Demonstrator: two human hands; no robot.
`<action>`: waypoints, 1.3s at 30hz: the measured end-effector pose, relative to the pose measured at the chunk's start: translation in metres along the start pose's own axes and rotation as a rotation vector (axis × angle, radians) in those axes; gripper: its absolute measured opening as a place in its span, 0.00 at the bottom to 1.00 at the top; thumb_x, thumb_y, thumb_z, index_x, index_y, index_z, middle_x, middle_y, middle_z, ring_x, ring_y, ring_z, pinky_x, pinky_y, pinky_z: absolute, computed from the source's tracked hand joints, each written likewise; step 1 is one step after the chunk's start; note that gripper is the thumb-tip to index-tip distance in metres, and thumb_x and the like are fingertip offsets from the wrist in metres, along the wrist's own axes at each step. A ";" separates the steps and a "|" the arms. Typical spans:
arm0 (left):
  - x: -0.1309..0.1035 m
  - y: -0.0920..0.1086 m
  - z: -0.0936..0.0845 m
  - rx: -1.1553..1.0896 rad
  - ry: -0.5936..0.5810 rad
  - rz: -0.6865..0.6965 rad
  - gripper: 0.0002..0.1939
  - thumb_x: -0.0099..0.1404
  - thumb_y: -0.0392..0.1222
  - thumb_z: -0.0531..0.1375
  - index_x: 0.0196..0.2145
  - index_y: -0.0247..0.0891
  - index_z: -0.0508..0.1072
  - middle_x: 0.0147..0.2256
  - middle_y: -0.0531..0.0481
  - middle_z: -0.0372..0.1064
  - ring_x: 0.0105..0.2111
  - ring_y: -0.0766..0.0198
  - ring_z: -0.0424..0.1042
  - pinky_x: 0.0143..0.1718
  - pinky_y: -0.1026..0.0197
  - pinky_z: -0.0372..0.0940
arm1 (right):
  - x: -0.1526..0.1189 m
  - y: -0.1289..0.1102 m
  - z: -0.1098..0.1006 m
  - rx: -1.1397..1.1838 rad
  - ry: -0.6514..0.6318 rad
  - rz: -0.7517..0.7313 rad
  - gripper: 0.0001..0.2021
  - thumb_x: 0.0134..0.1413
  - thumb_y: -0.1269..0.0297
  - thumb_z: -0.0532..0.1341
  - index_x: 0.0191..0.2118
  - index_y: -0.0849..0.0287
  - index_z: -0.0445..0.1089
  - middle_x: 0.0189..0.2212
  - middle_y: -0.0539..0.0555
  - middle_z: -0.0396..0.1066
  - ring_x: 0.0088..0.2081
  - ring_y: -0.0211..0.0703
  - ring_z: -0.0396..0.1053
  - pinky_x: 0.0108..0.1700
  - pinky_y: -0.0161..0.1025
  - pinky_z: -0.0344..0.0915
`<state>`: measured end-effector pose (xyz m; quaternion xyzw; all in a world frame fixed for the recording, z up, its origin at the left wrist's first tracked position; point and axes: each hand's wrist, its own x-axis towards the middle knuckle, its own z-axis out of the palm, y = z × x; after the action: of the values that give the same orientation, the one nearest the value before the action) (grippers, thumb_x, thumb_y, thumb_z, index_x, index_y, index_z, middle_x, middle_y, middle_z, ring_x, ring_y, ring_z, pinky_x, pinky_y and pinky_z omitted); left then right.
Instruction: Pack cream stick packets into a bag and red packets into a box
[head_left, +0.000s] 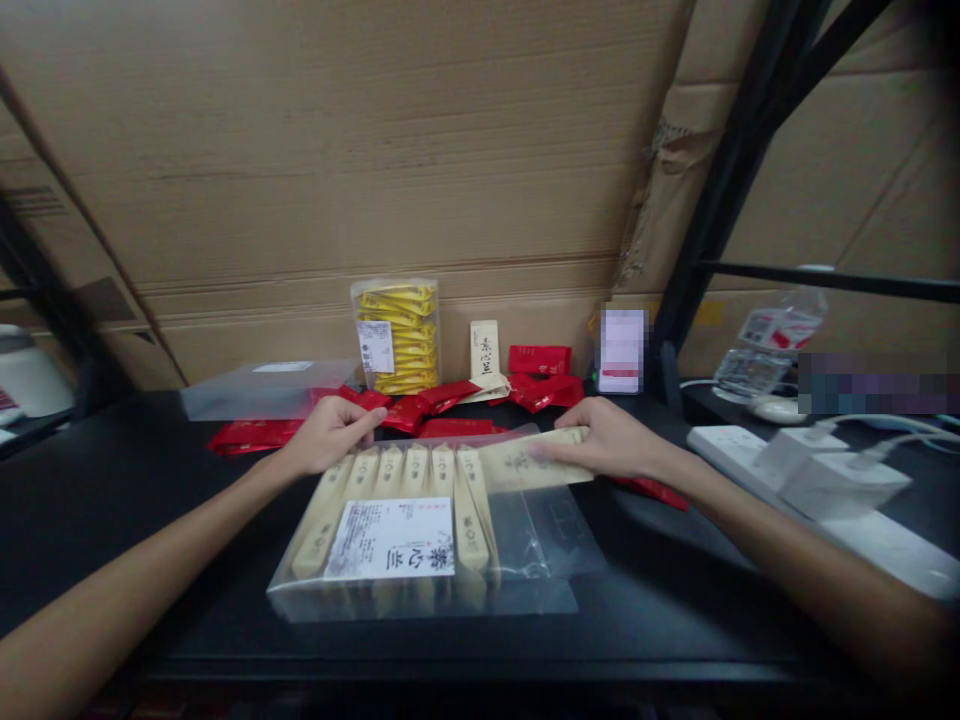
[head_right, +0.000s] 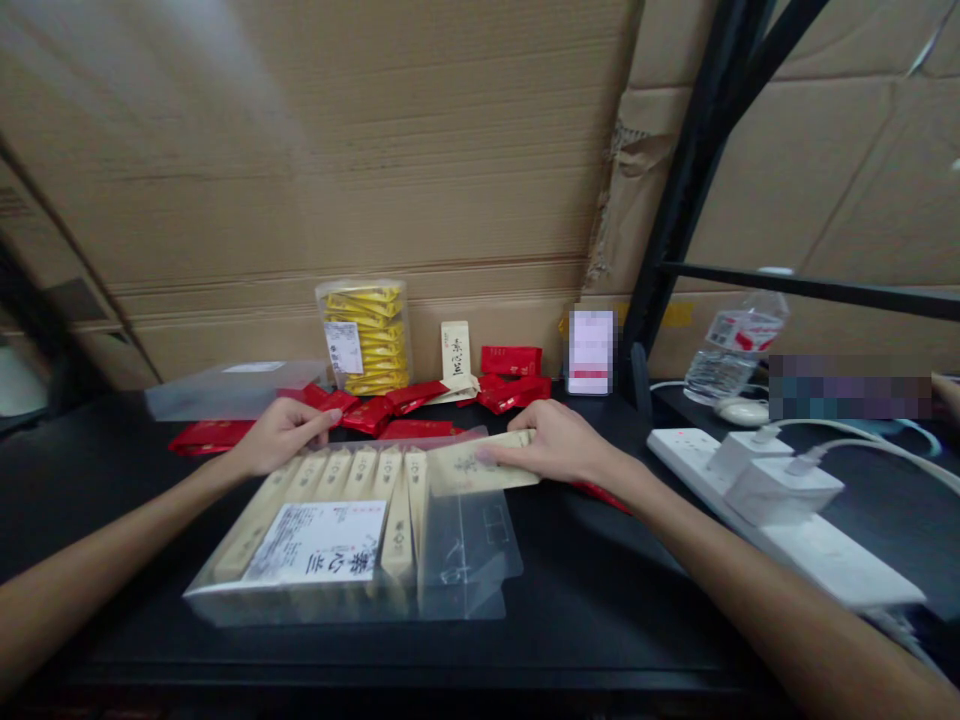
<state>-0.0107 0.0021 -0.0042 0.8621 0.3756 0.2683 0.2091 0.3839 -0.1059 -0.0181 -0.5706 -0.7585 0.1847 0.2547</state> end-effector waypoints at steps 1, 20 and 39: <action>0.000 -0.001 0.000 -0.002 0.000 0.004 0.31 0.72 0.55 0.57 0.17 0.32 0.75 0.15 0.48 0.68 0.16 0.69 0.59 0.19 0.66 0.51 | 0.000 0.000 0.001 0.024 -0.020 0.011 0.30 0.52 0.36 0.67 0.15 0.57 0.65 0.14 0.48 0.56 0.19 0.35 0.50 0.22 0.38 0.40; -0.002 0.004 0.000 -0.022 0.013 -0.010 0.31 0.71 0.58 0.57 0.17 0.33 0.73 0.15 0.50 0.65 0.16 0.70 0.57 0.19 0.66 0.50 | -0.009 -0.024 0.012 0.424 -0.040 -0.149 0.19 0.50 0.54 0.74 0.49 0.51 0.82 0.50 0.56 0.81 0.51 0.57 0.78 0.56 0.53 0.72; 0.000 -0.003 0.003 0.004 0.028 -0.015 0.32 0.72 0.58 0.55 0.18 0.33 0.74 0.15 0.49 0.65 0.16 0.69 0.58 0.20 0.65 0.49 | -0.018 -0.046 0.033 0.549 -0.231 -0.250 0.33 0.51 0.55 0.75 0.62 0.57 0.72 0.57 0.61 0.74 0.56 0.58 0.73 0.57 0.53 0.71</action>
<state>-0.0107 0.0034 -0.0086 0.8558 0.3854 0.2783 0.2041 0.3328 -0.1357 -0.0221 -0.3583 -0.7686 0.4130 0.3322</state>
